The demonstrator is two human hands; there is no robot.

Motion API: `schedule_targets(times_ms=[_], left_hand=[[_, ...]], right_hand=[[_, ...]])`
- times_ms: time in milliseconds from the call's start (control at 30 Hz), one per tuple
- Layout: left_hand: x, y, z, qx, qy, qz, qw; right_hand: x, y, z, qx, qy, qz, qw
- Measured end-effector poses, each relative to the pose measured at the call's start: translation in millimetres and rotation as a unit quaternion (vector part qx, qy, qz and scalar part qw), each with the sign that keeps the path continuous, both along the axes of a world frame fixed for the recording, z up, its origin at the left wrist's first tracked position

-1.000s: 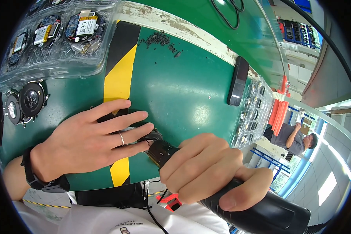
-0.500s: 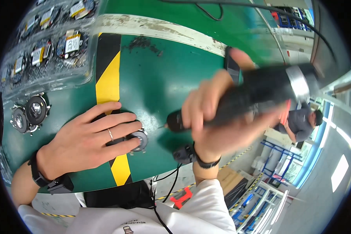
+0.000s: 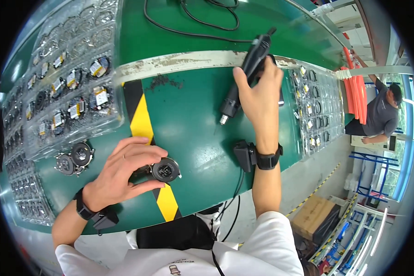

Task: Assemble small electronic components by placing them into housings and securing them with an electric screwdriver.

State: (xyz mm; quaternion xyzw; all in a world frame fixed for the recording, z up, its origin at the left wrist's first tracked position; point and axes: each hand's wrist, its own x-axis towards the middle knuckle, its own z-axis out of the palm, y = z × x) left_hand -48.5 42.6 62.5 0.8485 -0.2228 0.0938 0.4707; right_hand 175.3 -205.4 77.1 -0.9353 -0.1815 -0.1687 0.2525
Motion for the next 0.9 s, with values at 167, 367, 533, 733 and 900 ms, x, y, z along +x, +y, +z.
schedule_targets(times_ms=[167, 367, 533, 733, 900], left_hand=[[-2, 9, 1, -0.118, -0.024, 0.064, 0.991], [3, 13, 1, -0.129, -0.053, 0.065, 0.988], [4, 13, 2, -0.086, -0.057, 0.111, 0.988], [3, 16, 3, -0.129, -0.042, 0.202, 0.970], [6, 15, 5, -0.101, -0.045, 0.218, 0.970]], right_hand=[[-53, 34, 37, 0.262, 0.237, 0.233, 0.906], [-98, 56, 4, 0.355, 0.715, 0.379, 0.468], [-95, 58, -6, 0.343, 0.695, 0.416, 0.475], [-100, 64, -4, 0.367, 0.578, 0.446, 0.576], [-101, 62, -8, 0.352, 0.544, 0.447, 0.617]])
